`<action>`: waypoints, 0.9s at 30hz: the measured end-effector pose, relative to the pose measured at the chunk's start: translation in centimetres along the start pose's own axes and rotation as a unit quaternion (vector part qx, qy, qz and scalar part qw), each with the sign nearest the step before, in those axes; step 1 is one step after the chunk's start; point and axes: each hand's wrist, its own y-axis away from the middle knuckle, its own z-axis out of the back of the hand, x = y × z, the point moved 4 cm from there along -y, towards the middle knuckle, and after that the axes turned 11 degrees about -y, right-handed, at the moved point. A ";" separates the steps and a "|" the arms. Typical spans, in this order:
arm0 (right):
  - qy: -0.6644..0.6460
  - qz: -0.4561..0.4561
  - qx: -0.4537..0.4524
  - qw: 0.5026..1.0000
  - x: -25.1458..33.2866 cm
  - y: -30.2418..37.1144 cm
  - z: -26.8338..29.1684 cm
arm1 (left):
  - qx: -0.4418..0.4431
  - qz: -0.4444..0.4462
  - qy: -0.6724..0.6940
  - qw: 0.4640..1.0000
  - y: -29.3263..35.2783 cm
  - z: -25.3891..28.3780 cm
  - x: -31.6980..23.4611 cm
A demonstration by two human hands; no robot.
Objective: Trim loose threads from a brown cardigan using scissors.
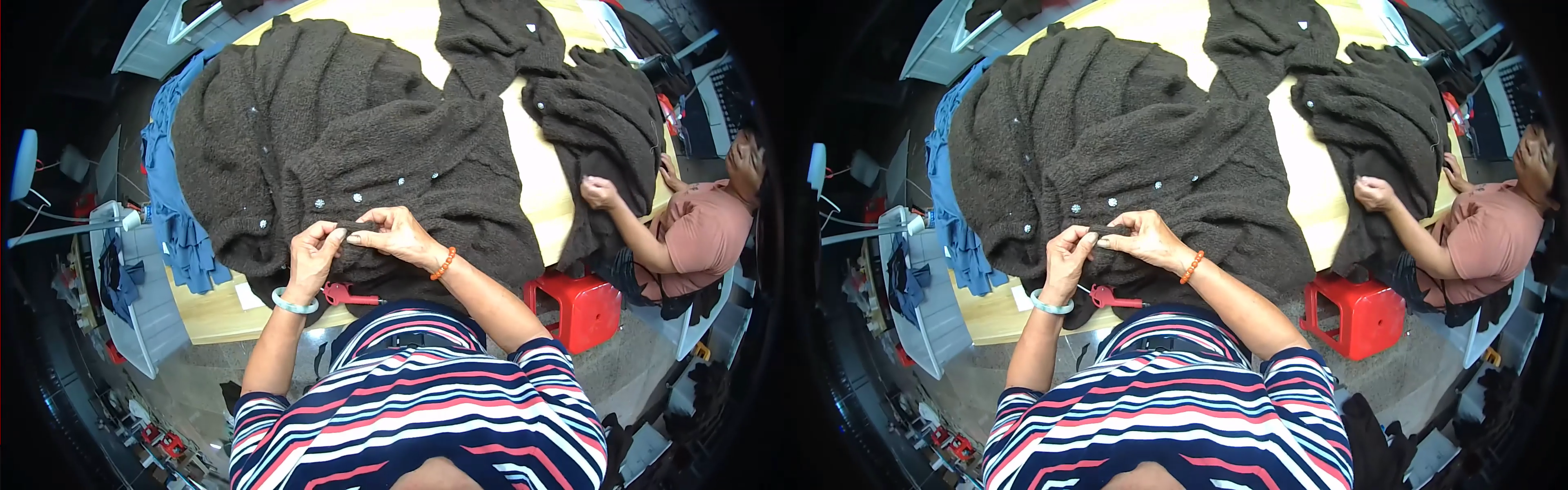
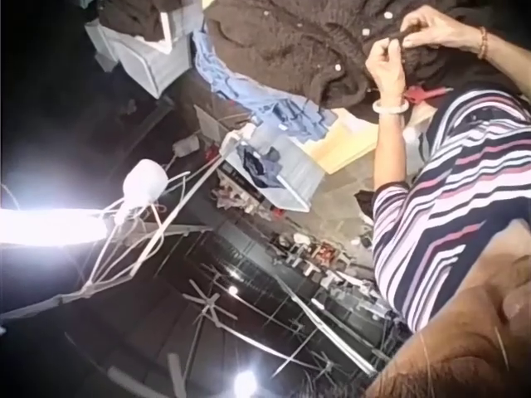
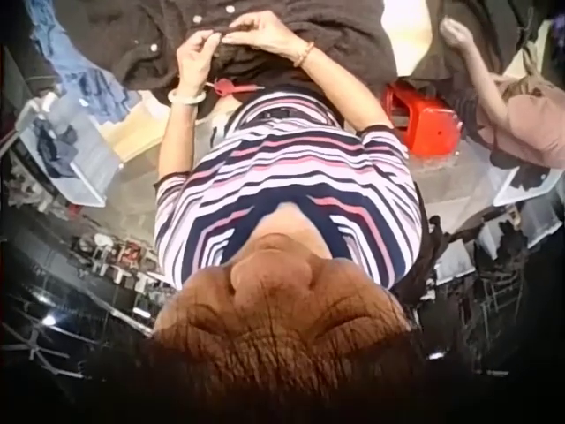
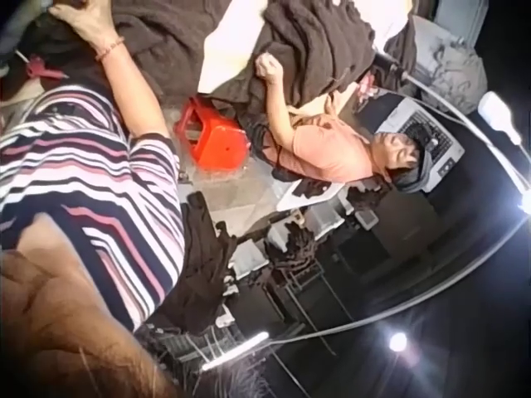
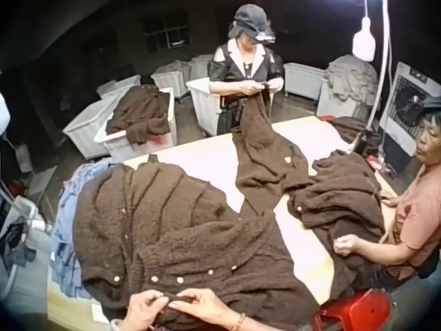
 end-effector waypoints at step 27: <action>0.333 0.322 -0.027 0.886 1.4 -0.5 -3.1 | -0.084 0.052 -0.020 0.995 -3.4 1.8 0.3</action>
